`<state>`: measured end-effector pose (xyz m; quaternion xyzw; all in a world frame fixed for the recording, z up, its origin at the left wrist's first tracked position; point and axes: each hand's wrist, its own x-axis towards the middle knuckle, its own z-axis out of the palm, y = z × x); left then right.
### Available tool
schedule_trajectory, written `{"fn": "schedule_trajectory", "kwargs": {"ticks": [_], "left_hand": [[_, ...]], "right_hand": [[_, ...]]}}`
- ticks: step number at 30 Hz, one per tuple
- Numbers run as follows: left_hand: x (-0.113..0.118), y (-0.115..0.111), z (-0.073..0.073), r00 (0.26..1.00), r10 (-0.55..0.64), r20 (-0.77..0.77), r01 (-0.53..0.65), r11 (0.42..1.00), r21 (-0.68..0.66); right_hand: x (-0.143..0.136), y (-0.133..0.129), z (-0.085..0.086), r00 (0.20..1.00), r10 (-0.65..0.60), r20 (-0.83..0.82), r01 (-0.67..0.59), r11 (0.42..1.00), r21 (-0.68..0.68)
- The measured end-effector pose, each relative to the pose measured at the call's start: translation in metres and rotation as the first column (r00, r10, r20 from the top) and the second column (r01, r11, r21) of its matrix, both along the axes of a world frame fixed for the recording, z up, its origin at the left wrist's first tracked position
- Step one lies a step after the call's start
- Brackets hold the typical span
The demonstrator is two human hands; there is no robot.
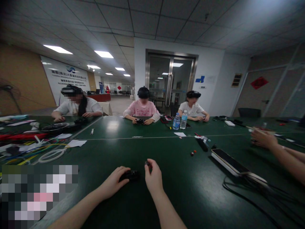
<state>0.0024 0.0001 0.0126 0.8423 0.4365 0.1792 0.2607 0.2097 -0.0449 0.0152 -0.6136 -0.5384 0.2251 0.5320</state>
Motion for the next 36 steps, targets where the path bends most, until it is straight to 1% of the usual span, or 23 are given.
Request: {"fn": "schedule_trajectory", "kwargs": {"ticks": [3,7,11,14,20,25,28,31,36], "left_hand": [[0.000,0.001,-0.002,1.000,-0.008,0.004,0.008,1.000,0.019],[-0.001,0.002,-0.002,1.000,0.006,-0.002,-0.006,1.000,-0.014],[-0.002,0.001,0.000,1.000,0.013,-0.006,-0.013,0.999,-0.034],[-0.002,0.000,0.000,1.000,0.008,-0.004,-0.008,0.999,-0.032],[-0.002,0.000,0.000,1.000,0.014,-0.005,-0.014,1.000,-0.012],[-0.003,0.001,-0.001,1.000,0.009,0.000,-0.009,1.000,-0.026],[-0.003,0.001,-0.002,1.000,0.019,0.001,-0.019,0.999,-0.030],[-0.003,0.001,-0.002,1.000,0.001,0.010,-0.001,1.000,-0.011],[-0.001,-0.001,0.002,1.000,0.003,-0.002,-0.003,1.000,-0.021]], "right_hand": [[0.004,0.003,-0.001,0.998,-0.064,-0.021,0.065,0.997,0.031],[0.009,0.005,-0.003,0.989,-0.145,-0.026,0.145,0.989,0.028],[0.013,0.004,-0.002,0.981,-0.193,-0.026,0.194,0.980,0.035],[0.015,0.003,0.001,0.976,-0.214,-0.040,0.215,0.977,0.015],[0.016,-0.001,0.009,0.971,-0.238,-0.014,0.237,0.971,-0.024],[0.014,-0.003,0.013,0.970,-0.245,-0.006,0.245,0.969,-0.036],[0.014,-0.003,0.013,0.967,-0.255,0.003,0.255,0.966,-0.040],[0.015,-0.002,0.012,0.966,-0.257,0.022,0.258,0.966,-0.028],[0.015,-0.002,0.008,0.972,-0.235,-0.004,0.235,0.972,-0.020]]}}
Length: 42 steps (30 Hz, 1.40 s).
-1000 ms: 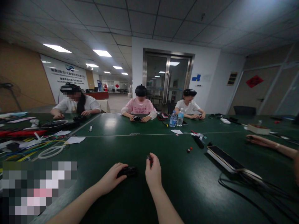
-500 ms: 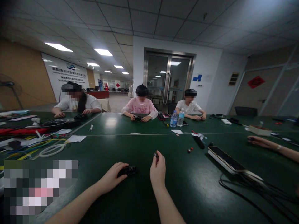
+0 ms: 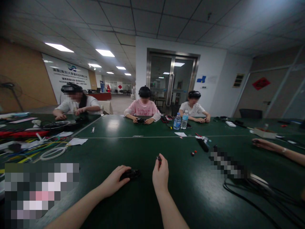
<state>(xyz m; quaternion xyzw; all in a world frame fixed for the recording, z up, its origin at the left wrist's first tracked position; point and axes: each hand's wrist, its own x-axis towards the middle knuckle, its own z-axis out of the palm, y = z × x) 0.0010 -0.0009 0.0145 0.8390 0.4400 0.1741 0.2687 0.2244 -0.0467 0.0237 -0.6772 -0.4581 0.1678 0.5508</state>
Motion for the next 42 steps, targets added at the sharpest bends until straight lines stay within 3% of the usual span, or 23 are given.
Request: {"fn": "schedule_trajectory", "kwargs": {"ticks": [15,21,34,42], "left_hand": [[0.000,0.000,-0.001,1.000,0.003,-0.006,-0.003,1.000,0.010],[0.003,-0.003,0.006,1.000,0.008,-0.021,-0.007,1.000,0.011],[0.001,0.007,-0.012,1.000,-0.026,0.004,0.025,0.996,0.083],[0.003,0.004,-0.007,1.000,-0.017,-0.007,0.018,0.996,0.092]], "right_hand": [[-0.004,0.002,-0.006,0.997,0.066,0.042,-0.063,0.996,-0.057],[-0.014,-0.001,-0.007,0.985,0.172,0.027,-0.167,0.978,-0.128],[-0.040,-0.008,-0.001,0.895,0.411,0.173,-0.381,0.906,-0.181],[-0.046,-0.007,-0.004,0.861,0.435,0.263,-0.354,0.884,-0.305]]}}
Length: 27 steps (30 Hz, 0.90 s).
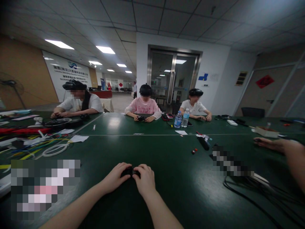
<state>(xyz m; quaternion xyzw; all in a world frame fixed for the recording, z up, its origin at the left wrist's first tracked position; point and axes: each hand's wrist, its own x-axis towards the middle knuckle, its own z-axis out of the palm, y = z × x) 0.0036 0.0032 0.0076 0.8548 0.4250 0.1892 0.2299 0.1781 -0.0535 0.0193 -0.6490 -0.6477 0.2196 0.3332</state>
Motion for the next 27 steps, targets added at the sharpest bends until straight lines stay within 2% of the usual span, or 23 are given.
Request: {"fn": "schedule_trajectory", "kwargs": {"ticks": [9,17,27], "left_hand": [[-0.0006,0.0003,-0.0009,1.000,-0.001,-0.006,0.001,1.000,-0.013],[0.0015,-0.0022,0.0047,1.000,0.000,-0.014,0.000,1.000,-0.016],[-0.0012,0.0025,-0.0049,1.000,-0.009,0.005,0.009,1.000,-0.001]], "right_hand": [[0.0024,-0.0026,0.0002,1.000,0.009,-0.025,-0.009,1.000,-0.002],[0.0038,0.0006,0.0002,0.997,0.025,0.073,-0.021,0.998,-0.056],[0.0020,-0.0037,0.0050,0.999,0.003,0.047,0.001,0.996,-0.088]]}}
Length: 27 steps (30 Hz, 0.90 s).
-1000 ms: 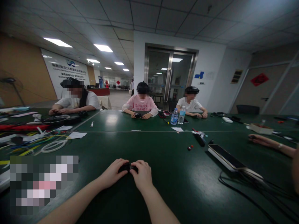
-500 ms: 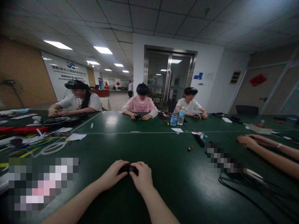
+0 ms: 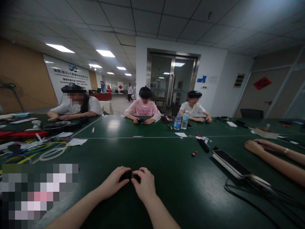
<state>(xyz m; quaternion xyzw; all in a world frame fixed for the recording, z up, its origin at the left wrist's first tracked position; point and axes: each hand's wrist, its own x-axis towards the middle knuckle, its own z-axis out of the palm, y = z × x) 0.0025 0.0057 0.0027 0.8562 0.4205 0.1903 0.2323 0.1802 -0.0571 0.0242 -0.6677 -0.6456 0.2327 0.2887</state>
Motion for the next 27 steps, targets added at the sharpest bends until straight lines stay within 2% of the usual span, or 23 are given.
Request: {"fn": "schedule_trajectory", "kwargs": {"ticks": [11,18,27], "left_hand": [[0.0017,-0.0046,0.0088,1.000,0.011,-0.012,-0.012,0.999,-0.040],[0.0021,-0.0022,0.0050,1.000,-0.003,0.004,0.003,1.000,-0.003],[0.0014,-0.0047,0.0081,1.000,0.009,-0.004,-0.009,1.000,-0.020]], "right_hand": [[0.0002,0.0011,-0.0016,1.000,-0.001,-0.010,0.001,1.000,-0.026],[0.0017,0.0053,-0.0049,1.000,0.025,0.016,-0.026,0.999,0.039],[0.0017,0.0024,-0.0010,0.999,0.033,0.017,-0.033,0.999,0.006]]}}
